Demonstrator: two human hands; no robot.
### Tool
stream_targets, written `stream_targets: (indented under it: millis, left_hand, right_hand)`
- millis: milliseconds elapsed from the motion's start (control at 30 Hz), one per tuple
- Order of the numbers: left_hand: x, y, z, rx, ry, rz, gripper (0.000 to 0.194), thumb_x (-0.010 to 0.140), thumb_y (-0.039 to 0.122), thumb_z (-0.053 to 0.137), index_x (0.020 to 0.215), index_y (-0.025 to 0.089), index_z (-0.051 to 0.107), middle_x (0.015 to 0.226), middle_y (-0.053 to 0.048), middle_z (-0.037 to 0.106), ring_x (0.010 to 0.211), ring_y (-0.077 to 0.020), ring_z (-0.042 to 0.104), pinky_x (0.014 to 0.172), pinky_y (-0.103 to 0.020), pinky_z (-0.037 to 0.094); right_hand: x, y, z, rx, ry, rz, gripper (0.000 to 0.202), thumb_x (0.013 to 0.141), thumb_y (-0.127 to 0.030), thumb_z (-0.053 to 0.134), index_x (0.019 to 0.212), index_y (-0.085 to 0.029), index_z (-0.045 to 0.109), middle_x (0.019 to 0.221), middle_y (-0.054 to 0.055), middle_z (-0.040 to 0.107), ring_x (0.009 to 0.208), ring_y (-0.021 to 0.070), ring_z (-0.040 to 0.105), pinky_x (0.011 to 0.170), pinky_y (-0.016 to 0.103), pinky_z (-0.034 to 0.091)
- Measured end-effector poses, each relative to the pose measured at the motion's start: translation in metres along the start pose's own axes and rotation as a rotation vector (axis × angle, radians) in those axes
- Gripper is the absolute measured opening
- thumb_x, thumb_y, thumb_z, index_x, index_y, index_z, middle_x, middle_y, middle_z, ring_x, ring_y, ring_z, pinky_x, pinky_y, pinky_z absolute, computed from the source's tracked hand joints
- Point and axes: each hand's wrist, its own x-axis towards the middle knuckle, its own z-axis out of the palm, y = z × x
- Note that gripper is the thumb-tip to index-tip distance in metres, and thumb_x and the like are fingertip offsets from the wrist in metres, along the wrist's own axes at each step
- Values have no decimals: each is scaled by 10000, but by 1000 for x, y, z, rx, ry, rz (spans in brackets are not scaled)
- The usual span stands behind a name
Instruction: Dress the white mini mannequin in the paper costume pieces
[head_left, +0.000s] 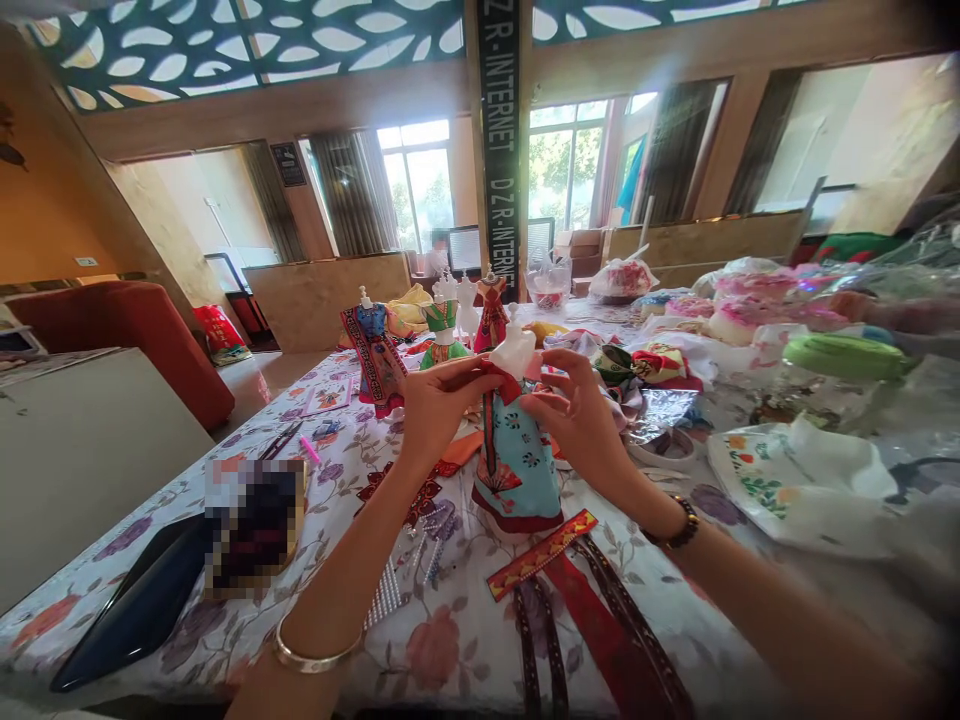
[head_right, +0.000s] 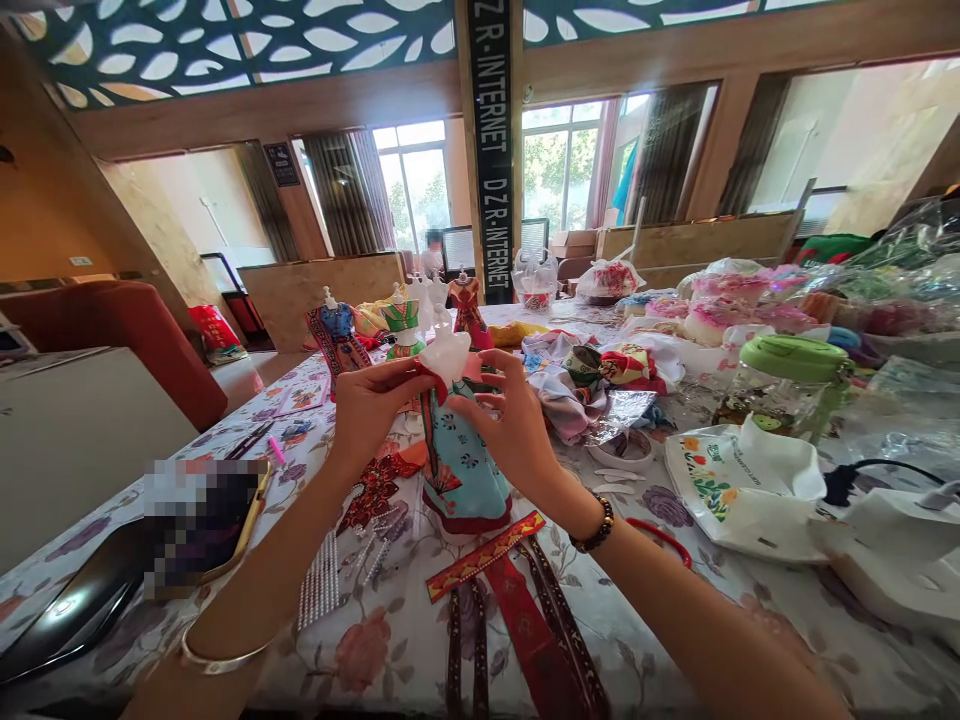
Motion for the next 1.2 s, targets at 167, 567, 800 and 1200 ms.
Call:
stream_targets:
  millis: [167, 567, 800, 1200]
  left_hand:
    - [-5, -1, 3, 9, 79, -33, 145, 595, 283, 798, 721, 220, 766, 742, -10, 750, 702, -165, 681, 674, -270, 558]
    - [-13, 0, -17, -169, 130, -160, 175, 561, 275, 820, 692, 184, 749, 673, -3, 722, 597, -84, 630, 605, -190, 494]
    - [-20, 8, -45, -298, 145, -269, 201, 535, 236, 832, 683, 155, 723, 667, -12, 716, 614, -98, 655, 626, -206, 516]
    - [-47, 19, -85, -269, 107, -344, 228, 547, 226, 832, 715, 157, 695, 649, -10, 719, 588, -106, 666, 539, -175, 489]
  right_hand:
    - [-9, 8, -2, -37, -211, 199, 734, 684, -447, 712, 1282, -257, 330, 1295, 114, 507, 1029, 235, 600, 862, 407, 504]
    - [-26, 18, 0, -343, -386, 203, 382, 727, -383, 669, 1056, -205, 593, 988, 57, 699, 873, 243, 651, 722, 341, 513]
    - [-25, 23, -5, -484, -348, 163, 298, 743, -444, 637, 860, -172, 675, 833, 56, 713, 737, 227, 644, 653, 323, 488]
    - [-15, 29, 5, -640, -229, 130, 279, 756, -417, 597, 812, -156, 677, 743, 55, 702, 684, 221, 630, 594, 289, 433]
